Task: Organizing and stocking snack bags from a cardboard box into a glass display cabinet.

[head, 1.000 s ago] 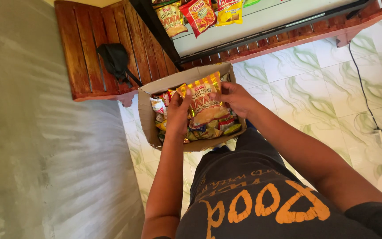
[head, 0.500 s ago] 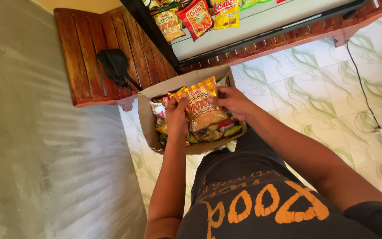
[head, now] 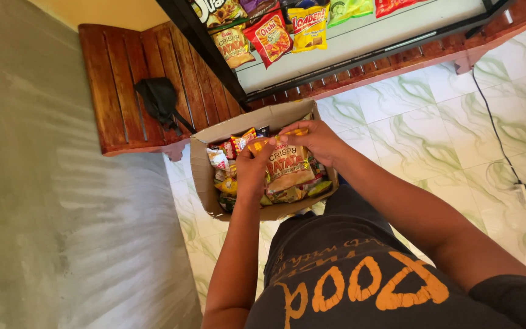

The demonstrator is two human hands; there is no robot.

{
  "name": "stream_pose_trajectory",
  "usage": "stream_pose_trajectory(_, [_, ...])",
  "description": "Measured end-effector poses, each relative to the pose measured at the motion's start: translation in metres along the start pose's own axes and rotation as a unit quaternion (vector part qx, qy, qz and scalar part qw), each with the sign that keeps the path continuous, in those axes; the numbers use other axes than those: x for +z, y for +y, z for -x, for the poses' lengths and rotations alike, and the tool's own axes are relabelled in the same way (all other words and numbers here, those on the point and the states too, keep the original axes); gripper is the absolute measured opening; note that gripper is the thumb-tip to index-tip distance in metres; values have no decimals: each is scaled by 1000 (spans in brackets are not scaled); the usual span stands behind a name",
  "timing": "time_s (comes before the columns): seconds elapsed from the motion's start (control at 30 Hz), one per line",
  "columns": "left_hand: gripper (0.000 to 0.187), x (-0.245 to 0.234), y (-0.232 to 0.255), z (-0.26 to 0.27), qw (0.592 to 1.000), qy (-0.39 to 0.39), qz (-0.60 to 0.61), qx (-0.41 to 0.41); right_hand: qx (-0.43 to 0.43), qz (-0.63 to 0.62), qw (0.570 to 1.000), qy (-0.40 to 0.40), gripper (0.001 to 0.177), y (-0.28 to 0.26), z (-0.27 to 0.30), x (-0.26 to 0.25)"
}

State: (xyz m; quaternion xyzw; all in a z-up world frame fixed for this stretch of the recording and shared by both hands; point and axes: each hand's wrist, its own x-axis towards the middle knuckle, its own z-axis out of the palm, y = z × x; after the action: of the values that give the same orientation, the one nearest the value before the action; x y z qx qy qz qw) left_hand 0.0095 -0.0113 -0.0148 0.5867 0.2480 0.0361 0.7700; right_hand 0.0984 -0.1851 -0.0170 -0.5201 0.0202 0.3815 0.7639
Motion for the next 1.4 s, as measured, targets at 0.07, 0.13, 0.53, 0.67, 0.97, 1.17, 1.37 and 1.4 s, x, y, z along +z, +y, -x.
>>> stream_pose_trajectory(0.07, [20,-2,-3,1,1000,-8,2,14,-1,18,1000,10,25,8,0,-2])
stream_pose_trajectory(0.13, [20,-4,-14,-3,999,-17,4,28,-2,36,999,22,23,17,0,-3])
stream_pose_trajectory(0.53, [25,9,-37,-18,990,122,-51,51,-446,511,731,76,17,21,20,8])
stream_pose_trajectory(0.67, [24,6,-19,-13,998,63,11,-21,-313,368,871,85,19,26,11,-9])
stream_pose_trajectory(0.97, [21,-15,-22,-17,997,10,76,-7,-148,214,964,46,20,-3,19,-7])
stream_pose_trajectory(1.17, [13,-5,-22,-10,993,40,79,83,-140,226,964,22,20,-3,14,-3])
stream_pose_trajectory(1.37, [17,-12,-32,-13,993,43,55,95,-146,248,957,28,19,1,11,2])
stream_pose_trajectory(1.4, [17,-11,-32,-11,994,35,60,84,-132,249,959,40,19,3,11,0])
